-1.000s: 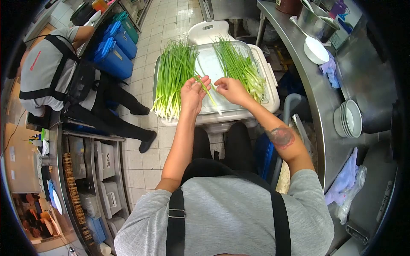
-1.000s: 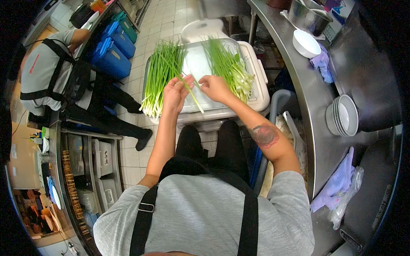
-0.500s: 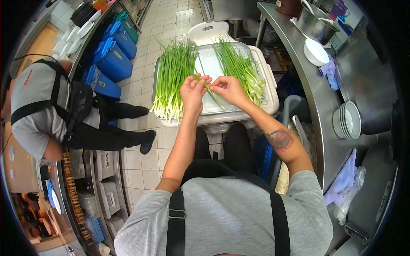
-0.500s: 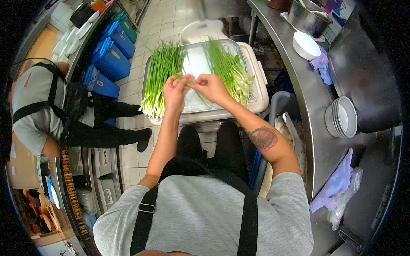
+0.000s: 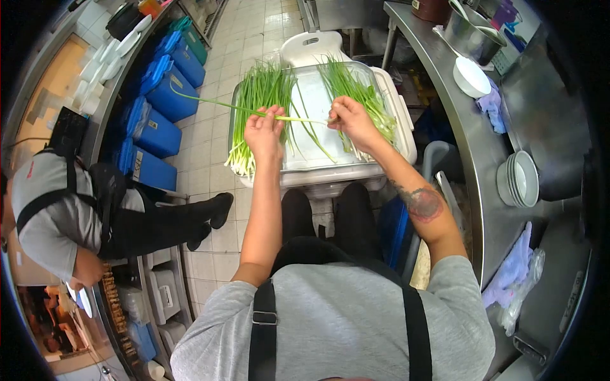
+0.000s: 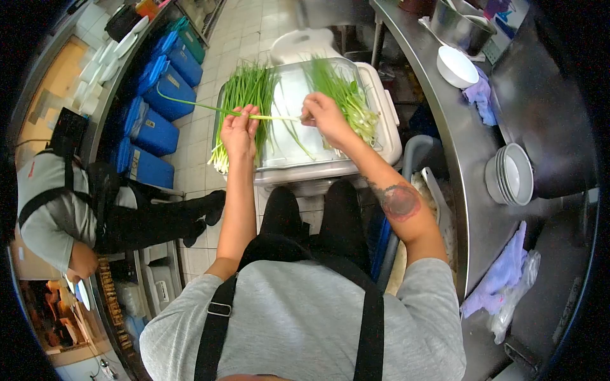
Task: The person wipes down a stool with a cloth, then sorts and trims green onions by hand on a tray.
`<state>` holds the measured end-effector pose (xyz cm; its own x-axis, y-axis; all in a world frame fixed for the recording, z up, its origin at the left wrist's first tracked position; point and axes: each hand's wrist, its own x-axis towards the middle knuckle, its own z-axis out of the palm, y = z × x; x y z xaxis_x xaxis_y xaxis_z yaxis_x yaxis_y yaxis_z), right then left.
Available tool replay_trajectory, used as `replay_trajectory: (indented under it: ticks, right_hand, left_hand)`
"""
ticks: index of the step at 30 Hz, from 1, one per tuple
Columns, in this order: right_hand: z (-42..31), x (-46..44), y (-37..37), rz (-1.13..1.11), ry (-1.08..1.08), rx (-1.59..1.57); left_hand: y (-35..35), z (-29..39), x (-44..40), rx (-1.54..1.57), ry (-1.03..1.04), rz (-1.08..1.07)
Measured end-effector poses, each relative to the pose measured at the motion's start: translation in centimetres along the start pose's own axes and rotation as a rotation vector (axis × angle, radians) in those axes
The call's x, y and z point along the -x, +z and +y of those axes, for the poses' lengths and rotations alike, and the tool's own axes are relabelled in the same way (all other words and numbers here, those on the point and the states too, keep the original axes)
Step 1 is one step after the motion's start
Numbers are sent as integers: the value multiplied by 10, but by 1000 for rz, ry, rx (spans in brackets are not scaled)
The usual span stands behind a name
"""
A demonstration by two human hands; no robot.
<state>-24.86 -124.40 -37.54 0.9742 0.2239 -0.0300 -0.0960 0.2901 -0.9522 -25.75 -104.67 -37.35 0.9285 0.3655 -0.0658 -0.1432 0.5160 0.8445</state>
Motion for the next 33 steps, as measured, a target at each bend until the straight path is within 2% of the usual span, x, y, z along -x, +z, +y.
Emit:
replay_trajectory:
  ticks: [4,7,10,11,15,18,21,24,25,28,31,33]
  right_hand:
    - [9,-9,-12,87,-23,-199]
    - [9,-9,-12,212,22,136]
    - [31,-2,-9,19,-54,949]
    - [39,-1,-2,-27,-271,1060]
    - [55,22,13,-113,-168,1436]
    - [68,12,7,-139,-132,1401]
    - [67,-2,2,-128,-247,1213]
    - [53,-1,7,-208,-69,820]
    - [48,3,11,-269,-22,648]
    - [35,12,20,-379,38,421]
    - [33,12,20,-369,78,424]
    - [35,11,18,-326,22,420]
  left_hand:
    - [-10,5,-8,-57,101,65]
    - [-20,10,-14,-104,102,74]
    - [-19,10,-7,-114,21,37]
    - [-20,7,-5,-102,-5,15]
    - [-25,-8,4,-61,-125,-46]
    - [-28,-18,7,-60,-214,-43]
    - [-25,-24,13,-103,-303,-25]
    - [-21,-26,14,-138,-378,-93]
    - [-21,-30,12,-122,-376,-135]
    - [-10,-25,18,38,-294,-245]
    - [-1,-14,22,1,-220,-261]
    - [1,-10,22,-51,-184,-260]
